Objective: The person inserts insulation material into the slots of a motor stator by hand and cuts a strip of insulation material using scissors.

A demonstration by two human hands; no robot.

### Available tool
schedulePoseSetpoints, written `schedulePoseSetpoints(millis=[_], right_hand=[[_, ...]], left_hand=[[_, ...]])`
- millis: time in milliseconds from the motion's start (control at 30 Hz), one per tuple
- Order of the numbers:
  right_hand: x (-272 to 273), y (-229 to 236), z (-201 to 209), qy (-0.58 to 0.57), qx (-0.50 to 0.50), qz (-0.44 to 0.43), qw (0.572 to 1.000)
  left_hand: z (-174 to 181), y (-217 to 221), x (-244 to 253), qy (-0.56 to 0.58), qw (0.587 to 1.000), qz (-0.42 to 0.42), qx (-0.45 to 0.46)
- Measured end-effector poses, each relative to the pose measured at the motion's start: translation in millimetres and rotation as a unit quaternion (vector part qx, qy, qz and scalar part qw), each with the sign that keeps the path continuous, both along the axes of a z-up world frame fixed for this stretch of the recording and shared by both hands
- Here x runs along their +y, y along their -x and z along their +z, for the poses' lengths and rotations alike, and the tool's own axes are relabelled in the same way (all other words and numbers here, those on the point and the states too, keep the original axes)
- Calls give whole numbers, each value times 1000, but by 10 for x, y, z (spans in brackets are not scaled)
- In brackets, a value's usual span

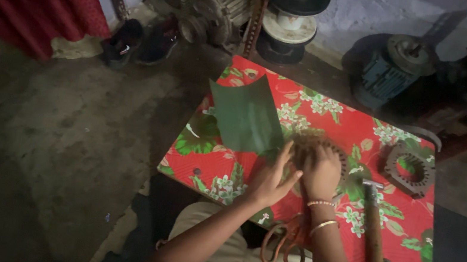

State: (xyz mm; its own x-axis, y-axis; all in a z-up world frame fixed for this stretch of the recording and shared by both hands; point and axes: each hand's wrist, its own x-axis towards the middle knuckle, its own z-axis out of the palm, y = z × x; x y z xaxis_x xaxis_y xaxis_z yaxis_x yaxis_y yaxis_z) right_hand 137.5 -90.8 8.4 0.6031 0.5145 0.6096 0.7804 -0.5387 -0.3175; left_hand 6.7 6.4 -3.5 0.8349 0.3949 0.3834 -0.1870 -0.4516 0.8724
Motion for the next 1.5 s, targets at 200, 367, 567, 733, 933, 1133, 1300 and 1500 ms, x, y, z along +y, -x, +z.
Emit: schedulePoseSetpoints(millis=[200, 367, 567, 733, 933, 1133, 1300, 1500], right_hand=[[-109, -304, -101, -36, -42, -55, 997], [-153, -530, -44, -61, -7, -66, 996], [4, -86, 14, 90, -29, 15, 995], [-138, 124, 183, 30, -58, 145, 987], [-359, 205, 271, 105, -2, 136, 985], [-467, 68, 260, 30, 4, 118, 993], [-296, -239, -8, -16, 13, 45, 999], [-358, -543, -180, -98, 50, -65, 992]], left_hand=[[-89, -21, -14, -63, 997, 11, -38], [80, 45, -13, -40, 992, 26, 120], [-192, -79, 10, -9, 998, 41, -57], [-281, -97, 30, 33, 996, 42, -71], [-130, -31, 37, 92, 996, 20, -3], [-130, -33, 2, 60, 997, 49, -4], [-82, -42, -4, 14, 996, 27, -79], [39, 13, 9, -16, 998, 12, -67]])
